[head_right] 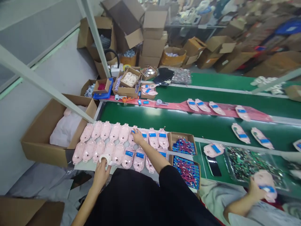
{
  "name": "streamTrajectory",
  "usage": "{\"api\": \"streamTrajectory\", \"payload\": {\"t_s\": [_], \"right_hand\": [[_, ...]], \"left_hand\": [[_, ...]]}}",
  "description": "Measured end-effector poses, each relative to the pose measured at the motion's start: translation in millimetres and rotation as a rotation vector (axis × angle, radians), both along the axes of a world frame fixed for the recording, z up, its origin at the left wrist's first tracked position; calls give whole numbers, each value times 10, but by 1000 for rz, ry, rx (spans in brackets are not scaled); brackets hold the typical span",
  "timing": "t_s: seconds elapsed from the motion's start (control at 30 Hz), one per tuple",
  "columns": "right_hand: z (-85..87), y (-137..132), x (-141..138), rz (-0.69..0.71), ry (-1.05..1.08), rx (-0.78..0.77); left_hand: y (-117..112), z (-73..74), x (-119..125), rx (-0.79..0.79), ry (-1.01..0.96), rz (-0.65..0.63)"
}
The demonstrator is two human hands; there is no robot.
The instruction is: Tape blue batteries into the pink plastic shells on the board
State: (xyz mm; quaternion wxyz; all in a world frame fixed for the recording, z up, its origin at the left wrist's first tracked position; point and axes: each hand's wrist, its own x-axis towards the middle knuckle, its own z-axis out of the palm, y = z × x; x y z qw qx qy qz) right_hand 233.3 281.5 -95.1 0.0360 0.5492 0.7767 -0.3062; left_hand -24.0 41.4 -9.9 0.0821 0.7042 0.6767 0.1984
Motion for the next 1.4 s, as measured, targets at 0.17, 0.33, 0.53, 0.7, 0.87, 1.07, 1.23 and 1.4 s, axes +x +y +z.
{"api": "streamTrajectory", "payload": {"t_s": [0.17,0.33,0.53,0.7,0.87,1.07,1.23,1.4], "right_hand": [[603,-1065,204,-169,797,-391],[920,-1822,440,-232,1097,-694],[598,-1719,1513,-212,786,-456],[351,-1036,2721,-516,126,-20],[187,-774,3129,-535,-54,-112],[308,-844,3102,-824,113,13],[612,-1098,2994,-1129,480,140],[850,-1707,2504,-1088,1552,-348]], "left_hand": [[515,220,413,59,23,-216],[972,444,819,65,-3,-389],[1016,407,1125,106,-52,-446],[584,250,1439,99,-27,-476],[334,262,1687,95,3,-484],[363,253,1628,102,-31,-568],[588,-183,1425,42,-39,-586],[744,-233,1503,-102,40,-695]]}}
